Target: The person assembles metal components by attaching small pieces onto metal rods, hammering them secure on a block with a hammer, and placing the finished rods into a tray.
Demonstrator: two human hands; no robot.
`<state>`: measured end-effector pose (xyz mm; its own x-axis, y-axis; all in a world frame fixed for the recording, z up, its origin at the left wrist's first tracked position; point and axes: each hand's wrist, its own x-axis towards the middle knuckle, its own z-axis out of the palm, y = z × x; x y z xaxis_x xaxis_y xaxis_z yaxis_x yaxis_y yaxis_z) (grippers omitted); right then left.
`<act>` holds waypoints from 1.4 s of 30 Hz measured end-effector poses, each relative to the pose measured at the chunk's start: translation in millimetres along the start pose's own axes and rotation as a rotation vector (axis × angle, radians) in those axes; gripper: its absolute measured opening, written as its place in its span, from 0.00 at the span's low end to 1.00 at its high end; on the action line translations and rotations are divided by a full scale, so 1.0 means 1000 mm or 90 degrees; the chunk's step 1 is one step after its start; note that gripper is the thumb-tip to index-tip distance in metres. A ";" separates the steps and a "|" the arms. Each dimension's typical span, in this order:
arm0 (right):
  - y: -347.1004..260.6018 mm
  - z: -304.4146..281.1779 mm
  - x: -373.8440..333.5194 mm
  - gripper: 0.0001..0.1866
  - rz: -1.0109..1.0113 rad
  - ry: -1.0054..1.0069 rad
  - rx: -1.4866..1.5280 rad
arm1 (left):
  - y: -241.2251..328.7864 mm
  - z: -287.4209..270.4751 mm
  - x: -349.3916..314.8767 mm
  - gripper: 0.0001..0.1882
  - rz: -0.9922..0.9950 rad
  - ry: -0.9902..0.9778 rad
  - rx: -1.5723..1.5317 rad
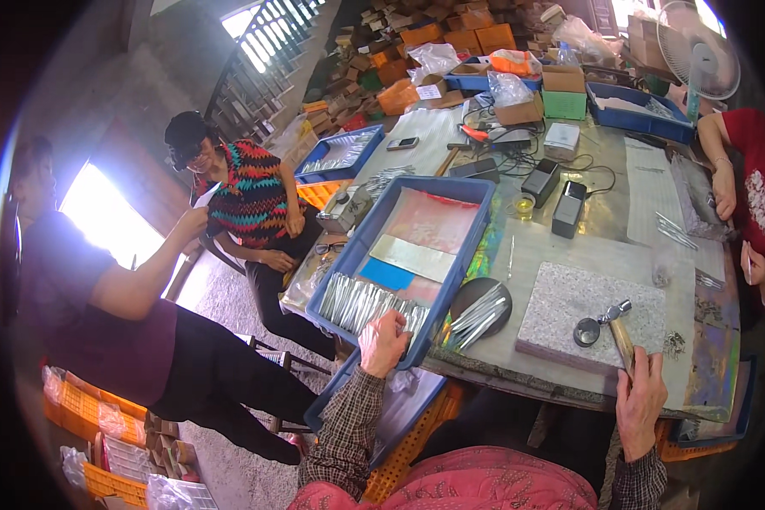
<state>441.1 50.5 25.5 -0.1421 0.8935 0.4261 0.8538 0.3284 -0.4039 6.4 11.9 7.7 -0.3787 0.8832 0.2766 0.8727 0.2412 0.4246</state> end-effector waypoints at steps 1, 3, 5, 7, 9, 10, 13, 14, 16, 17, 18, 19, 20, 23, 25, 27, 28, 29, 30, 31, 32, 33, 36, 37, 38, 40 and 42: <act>0.000 0.000 0.000 0.23 -0.005 0.005 -0.003 | 0.000 -0.001 -0.001 0.11 0.000 0.001 0.001; 0.000 0.000 0.000 0.23 -0.003 0.003 -0.003 | 0.002 -0.002 -0.001 0.11 -0.023 -0.007 -0.033; 0.000 0.000 0.000 0.23 0.000 0.000 -0.002 | -0.001 0.001 -0.001 0.10 -0.019 -0.009 -0.026; 0.000 -0.001 0.000 0.23 0.001 -0.005 0.003 | -0.002 0.001 -0.002 0.10 -0.014 -0.010 -0.019; 0.000 0.000 0.000 0.23 0.010 -0.006 0.008 | 0.001 0.000 -0.002 0.09 -0.017 -0.020 -0.011; 0.000 0.001 -0.001 0.24 0.018 -0.007 0.013 | 0.001 0.000 -0.002 0.09 -0.016 -0.020 -0.010; -0.001 0.001 -0.001 0.24 0.019 -0.009 0.015 | 0.002 0.001 -0.004 0.10 -0.018 0.013 0.004; -0.001 0.001 -0.001 0.24 0.019 -0.009 0.015 | 0.005 0.000 -0.005 0.08 -0.005 0.038 -0.008; -0.001 0.000 -0.001 0.24 0.014 -0.008 0.012 | 0.008 -0.001 -0.006 0.06 0.008 0.063 -0.019; -0.001 0.000 0.000 0.24 0.015 -0.008 0.012 | 0.009 -0.001 -0.006 0.06 0.006 0.071 -0.011; -0.001 0.000 0.000 0.24 0.018 -0.010 0.013 | 0.011 -0.001 -0.006 0.06 0.003 0.079 -0.003; 0.000 -0.001 0.000 0.24 0.020 -0.012 0.014 | 0.013 -0.001 -0.006 0.06 0.004 0.078 -0.003; 0.000 -0.001 0.000 0.24 0.020 -0.012 0.015 | 0.014 -0.001 -0.007 0.06 -0.011 0.082 -0.001; -0.001 -0.001 0.000 0.23 0.020 -0.013 0.021 | 0.015 0.001 -0.010 0.07 -0.022 0.110 -0.017; 0.000 -0.001 0.000 0.23 0.017 -0.010 0.024 | 0.014 0.003 -0.011 0.08 -0.017 0.133 -0.036; 0.000 0.000 -0.001 0.24 0.018 -0.008 0.023 | 0.011 0.005 -0.010 0.06 0.031 0.191 -0.073; 0.000 0.000 -0.001 0.24 0.019 -0.006 0.021 | 0.009 0.005 -0.010 0.06 0.032 0.191 -0.073; 0.000 0.000 -0.001 0.24 0.019 -0.006 0.022 | 0.009 0.003 -0.010 0.06 0.044 0.179 -0.103; 0.000 0.000 -0.001 0.24 0.017 -0.005 0.024 | 0.009 0.002 -0.009 0.06 0.057 0.166 -0.133; 0.000 0.000 -0.001 0.24 0.015 -0.004 0.026 | 0.011 0.000 -0.010 0.06 0.057 0.167 -0.133; 0.000 0.000 -0.001 0.24 0.015 -0.003 0.027 | 0.021 -0.005 -0.010 0.06 0.047 0.160 -0.193; 0.000 0.000 -0.001 0.24 0.016 -0.006 0.029 | 0.028 -0.010 -0.009 0.06 0.036 0.152 -0.253; 0.000 0.000 -0.001 0.24 0.016 -0.005 0.031 | 0.039 -0.015 -0.010 0.07 0.066 0.181 -0.269; 0.000 -0.001 0.000 0.24 0.015 -0.003 0.029 | 0.044 -0.019 -0.011 0.07 0.066 0.181 -0.268; 0.000 -0.001 0.000 0.24 0.016 -0.003 0.028 | 0.052 -0.023 -0.011 0.07 0.074 0.189 -0.277; 0.000 -0.001 -0.001 0.24 0.017 -0.004 0.025 | 0.061 -0.025 -0.009 0.07 0.082 0.194 -0.289; 0.001 -0.001 -0.001 0.24 0.021 -0.009 0.023 | 0.070 -0.022 -0.010 0.07 0.127 0.203 -0.303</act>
<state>442.8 49.8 25.6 -0.1216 0.9084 0.4001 0.8392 0.3094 -0.4472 64.3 11.3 53.5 -0.3592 0.7112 0.6043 0.7305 -0.1888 0.6563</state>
